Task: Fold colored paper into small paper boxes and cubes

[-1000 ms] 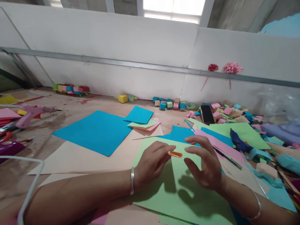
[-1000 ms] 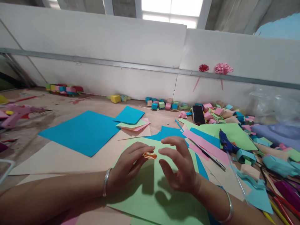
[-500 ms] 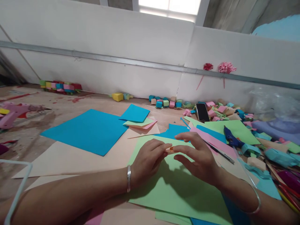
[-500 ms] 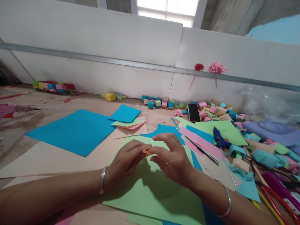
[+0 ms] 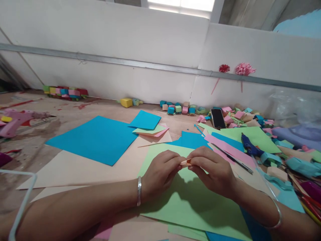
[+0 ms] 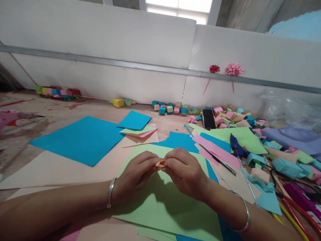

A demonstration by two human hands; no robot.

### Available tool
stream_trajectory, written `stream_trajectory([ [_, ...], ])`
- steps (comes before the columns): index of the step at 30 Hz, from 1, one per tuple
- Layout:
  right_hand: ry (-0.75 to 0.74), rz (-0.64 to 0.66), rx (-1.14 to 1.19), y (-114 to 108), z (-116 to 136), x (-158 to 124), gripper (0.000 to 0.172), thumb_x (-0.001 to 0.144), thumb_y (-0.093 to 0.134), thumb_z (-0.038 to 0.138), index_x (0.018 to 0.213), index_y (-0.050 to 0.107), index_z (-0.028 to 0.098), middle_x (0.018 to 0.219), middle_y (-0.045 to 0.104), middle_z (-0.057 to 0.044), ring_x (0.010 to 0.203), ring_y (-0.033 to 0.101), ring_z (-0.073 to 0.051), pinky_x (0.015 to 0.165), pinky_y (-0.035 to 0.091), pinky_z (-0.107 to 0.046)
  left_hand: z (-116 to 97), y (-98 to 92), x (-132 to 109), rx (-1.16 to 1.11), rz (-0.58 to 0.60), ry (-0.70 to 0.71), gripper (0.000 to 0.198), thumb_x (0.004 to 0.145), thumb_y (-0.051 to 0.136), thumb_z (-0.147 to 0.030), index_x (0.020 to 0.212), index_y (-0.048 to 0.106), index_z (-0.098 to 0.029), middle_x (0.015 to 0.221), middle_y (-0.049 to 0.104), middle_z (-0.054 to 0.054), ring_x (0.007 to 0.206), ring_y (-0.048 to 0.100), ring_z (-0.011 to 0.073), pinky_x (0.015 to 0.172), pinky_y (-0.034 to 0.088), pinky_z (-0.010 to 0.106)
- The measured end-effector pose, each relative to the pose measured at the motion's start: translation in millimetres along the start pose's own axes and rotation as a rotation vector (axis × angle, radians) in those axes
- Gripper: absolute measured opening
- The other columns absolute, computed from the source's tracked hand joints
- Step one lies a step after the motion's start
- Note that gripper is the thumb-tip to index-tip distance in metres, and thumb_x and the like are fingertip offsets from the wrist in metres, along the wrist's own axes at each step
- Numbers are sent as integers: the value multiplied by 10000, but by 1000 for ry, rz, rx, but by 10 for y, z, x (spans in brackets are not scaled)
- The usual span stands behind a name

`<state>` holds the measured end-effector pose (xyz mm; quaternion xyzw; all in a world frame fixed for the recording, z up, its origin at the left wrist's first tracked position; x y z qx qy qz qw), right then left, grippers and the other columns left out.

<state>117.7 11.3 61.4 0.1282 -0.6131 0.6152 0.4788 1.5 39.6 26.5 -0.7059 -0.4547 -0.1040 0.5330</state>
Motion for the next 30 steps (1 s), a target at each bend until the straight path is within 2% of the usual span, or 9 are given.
stream_trajectory([
  [5,-4,2,-14,13,46,-3,118,857,548,61,913,606,147,864,649,-102,809,574,-183,679,485,-321,-18,-58,0,-61,-24,-26,188,916,526,-250,1070,613,-186,974,653,68,906,589,181,793,487,309],
  [10,-40,34,-44,36,160,19,135,862,511,49,884,607,141,840,646,-105,778,562,-181,670,485,-321,-114,-219,22,-125,-145,-33,107,840,657,-248,902,609,-175,865,645,52,829,585,168,740,485,289],
  [18,-66,13,-57,-4,295,21,108,835,564,49,890,597,137,841,652,-108,800,565,-189,697,496,-338,-264,-293,44,-208,-131,27,16,829,650,-135,835,645,-149,810,616,54,769,574,140,686,483,248],
  [25,-5,-36,-67,-14,240,-7,85,849,581,96,899,584,165,844,660,-76,779,586,-162,685,498,-312,-234,-299,99,-282,-105,-102,88,857,627,-174,771,623,-153,765,607,32,741,564,130,674,466,241],
  [30,-3,-12,-50,4,220,-7,92,851,567,93,898,586,169,846,655,-78,781,576,-169,676,489,-317,-207,-274,99,-276,-89,-112,45,853,639,-204,881,654,-172,824,656,42,770,591,144,700,486,256],
])
Point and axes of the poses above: each hand's wrist, its own x-axis towards the middle knuckle, its own y-axis out of the palm, z = x × y, the point moved 8 cm from there along x, towards the middle knuckle
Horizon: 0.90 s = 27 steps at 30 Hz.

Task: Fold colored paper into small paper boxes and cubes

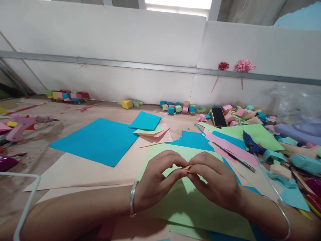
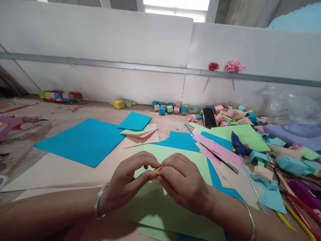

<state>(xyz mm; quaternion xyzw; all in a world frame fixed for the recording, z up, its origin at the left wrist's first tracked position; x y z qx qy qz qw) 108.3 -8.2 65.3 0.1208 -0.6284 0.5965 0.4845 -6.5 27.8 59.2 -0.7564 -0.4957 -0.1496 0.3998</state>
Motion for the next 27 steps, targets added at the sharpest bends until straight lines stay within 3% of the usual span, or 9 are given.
stream_trajectory([
  [6,17,5,-11,8,13,19,122,852,528,66,845,592,171,819,644,-75,759,568,-169,668,468,-317,17,-12,-9,16,-15,-22,106,855,636,-209,759,618,-167,778,647,35,750,597,141,693,489,260],
  [12,21,-14,-14,-20,14,36,131,848,531,44,839,600,154,810,644,-89,746,566,-171,641,455,-307,46,4,-26,74,-23,-11,75,833,659,-184,899,628,-167,844,653,21,777,582,127,705,470,240],
  [22,40,-21,29,-13,-43,-12,158,862,533,63,920,623,180,884,659,-78,793,593,-164,668,479,-296,73,-22,-6,15,-44,-34,76,829,673,-217,780,646,-166,742,658,10,695,592,119,654,472,232],
  [27,31,-14,7,-16,-35,3,131,872,523,84,867,620,172,836,662,-77,759,597,-167,653,481,-302,44,-6,6,-34,-25,21,53,830,666,-183,878,650,-169,792,656,30,740,606,128,679,501,239],
])
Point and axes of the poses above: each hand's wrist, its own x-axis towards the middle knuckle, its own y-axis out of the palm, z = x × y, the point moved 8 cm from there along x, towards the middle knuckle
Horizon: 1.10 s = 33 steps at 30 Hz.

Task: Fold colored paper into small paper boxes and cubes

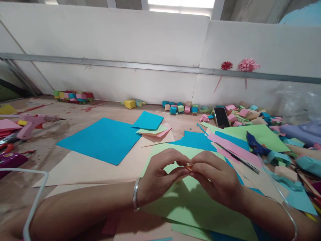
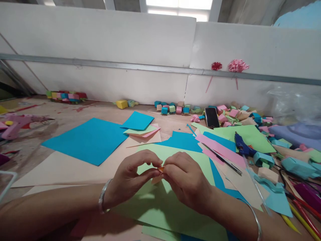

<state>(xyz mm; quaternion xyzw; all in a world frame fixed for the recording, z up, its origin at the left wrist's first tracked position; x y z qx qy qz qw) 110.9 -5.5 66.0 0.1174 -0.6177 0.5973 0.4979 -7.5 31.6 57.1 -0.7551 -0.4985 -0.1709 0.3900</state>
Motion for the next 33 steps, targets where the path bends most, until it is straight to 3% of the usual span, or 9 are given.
stream_trajectory([
  [3,2,-10,-22,-26,19,18,116,871,543,86,874,623,170,831,671,-71,759,599,-161,653,493,-292,-106,1,-6,103,42,136,95,860,595,-119,914,647,-179,837,642,41,776,601,127,690,493,236],
  [7,-5,-22,-43,-69,43,26,68,866,587,109,886,629,158,877,686,-83,803,615,-164,687,513,-291,-307,29,-36,447,118,376,201,877,496,-84,963,632,-205,847,644,36,772,574,146,697,455,281],
  [9,-39,-8,-59,-67,64,21,83,871,580,104,912,633,153,903,692,-88,822,614,-168,702,513,-303,-339,74,-41,582,184,431,183,872,477,-87,945,615,-183,824,647,39,748,561,158,689,437,302],
  [12,-101,33,-86,-30,93,2,120,876,564,92,961,637,135,937,695,-98,845,605,-180,722,509,-326,-294,104,-21,641,242,384,108,863,493,-107,893,586,-152,811,646,47,738,561,167,680,428,306],
  [16,-96,68,-113,9,79,-9,138,887,538,91,963,648,126,948,695,-101,855,600,-183,726,502,-324,-248,99,-16,570,235,325,88,894,480,-134,881,566,-153,838,660,46,777,595,157,696,444,282],
  [24,-124,11,-92,-31,132,-6,52,851,589,82,860,634,107,893,687,-121,827,578,-201,700,471,-346,-300,-9,-4,319,112,291,84,839,592,-93,812,594,-173,802,683,15,750,612,118,682,479,230],
  [33,-55,0,-15,-7,52,-48,108,850,606,74,945,607,125,899,683,-105,822,584,-177,706,477,-322,-309,-29,30,239,74,219,111,814,607,-33,831,630,-140,782,704,45,747,652,119,681,522,216],
])
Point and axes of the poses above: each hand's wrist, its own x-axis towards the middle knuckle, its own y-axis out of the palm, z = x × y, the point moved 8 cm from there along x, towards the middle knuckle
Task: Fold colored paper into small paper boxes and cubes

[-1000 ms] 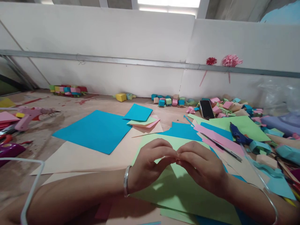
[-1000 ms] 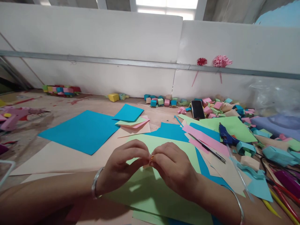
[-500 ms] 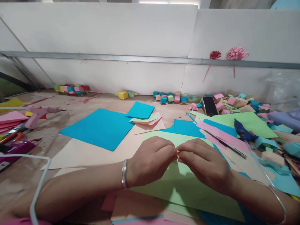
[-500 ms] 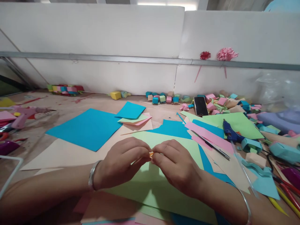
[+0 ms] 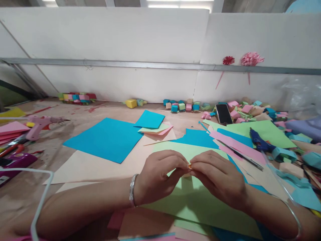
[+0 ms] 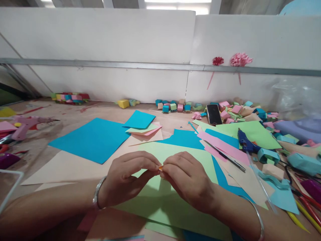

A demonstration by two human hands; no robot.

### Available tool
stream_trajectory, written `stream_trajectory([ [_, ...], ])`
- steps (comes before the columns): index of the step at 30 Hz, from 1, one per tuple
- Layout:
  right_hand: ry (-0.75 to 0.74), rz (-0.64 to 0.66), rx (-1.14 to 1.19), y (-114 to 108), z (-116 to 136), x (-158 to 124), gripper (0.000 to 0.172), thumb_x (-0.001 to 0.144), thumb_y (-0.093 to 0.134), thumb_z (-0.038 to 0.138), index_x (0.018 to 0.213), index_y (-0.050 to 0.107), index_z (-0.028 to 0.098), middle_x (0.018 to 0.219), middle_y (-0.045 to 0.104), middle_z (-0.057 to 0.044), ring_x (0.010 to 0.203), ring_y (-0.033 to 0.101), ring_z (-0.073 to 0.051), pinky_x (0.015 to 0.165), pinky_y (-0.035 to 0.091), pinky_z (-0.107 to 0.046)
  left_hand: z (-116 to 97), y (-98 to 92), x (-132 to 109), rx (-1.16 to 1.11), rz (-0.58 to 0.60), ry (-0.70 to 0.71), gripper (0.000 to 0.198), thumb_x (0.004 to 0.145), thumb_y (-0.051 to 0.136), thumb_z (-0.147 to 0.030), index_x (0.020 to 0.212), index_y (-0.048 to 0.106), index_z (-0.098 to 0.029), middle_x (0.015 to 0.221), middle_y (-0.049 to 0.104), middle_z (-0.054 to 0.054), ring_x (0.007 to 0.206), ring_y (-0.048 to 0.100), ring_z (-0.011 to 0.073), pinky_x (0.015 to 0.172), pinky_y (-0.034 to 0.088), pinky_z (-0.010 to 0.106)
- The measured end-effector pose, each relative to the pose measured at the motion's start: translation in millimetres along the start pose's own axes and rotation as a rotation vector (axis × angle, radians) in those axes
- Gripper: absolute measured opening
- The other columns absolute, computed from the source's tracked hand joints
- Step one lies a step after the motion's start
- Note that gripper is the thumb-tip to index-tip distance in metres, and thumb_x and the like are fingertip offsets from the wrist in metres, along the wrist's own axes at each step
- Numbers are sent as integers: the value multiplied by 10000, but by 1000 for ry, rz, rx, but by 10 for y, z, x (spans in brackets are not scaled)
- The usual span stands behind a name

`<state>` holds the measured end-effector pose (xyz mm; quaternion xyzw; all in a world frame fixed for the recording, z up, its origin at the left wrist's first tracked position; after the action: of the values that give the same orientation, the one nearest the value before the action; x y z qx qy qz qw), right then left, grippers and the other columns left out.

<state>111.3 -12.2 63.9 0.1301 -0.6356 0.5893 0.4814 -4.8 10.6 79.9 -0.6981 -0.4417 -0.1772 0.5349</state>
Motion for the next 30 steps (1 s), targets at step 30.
stream_trajectory([
  [30,208,-97,146,-74,-111,-15,67,845,630,122,784,613,144,697,611,-54,673,542,-142,605,434,-269,67,-89,-63,-1,-137,-148,135,762,716,-85,832,639,-171,770,703,-10,701,655,80,662,521,172],
])
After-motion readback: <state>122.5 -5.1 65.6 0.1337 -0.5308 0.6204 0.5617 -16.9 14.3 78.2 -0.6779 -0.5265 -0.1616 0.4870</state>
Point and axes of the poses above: each hand's wrist, its own x-axis towards the middle knuckle, its own y-axis out of the palm, z = x × y, the point moved 8 cm from there along x, towards the middle knuckle
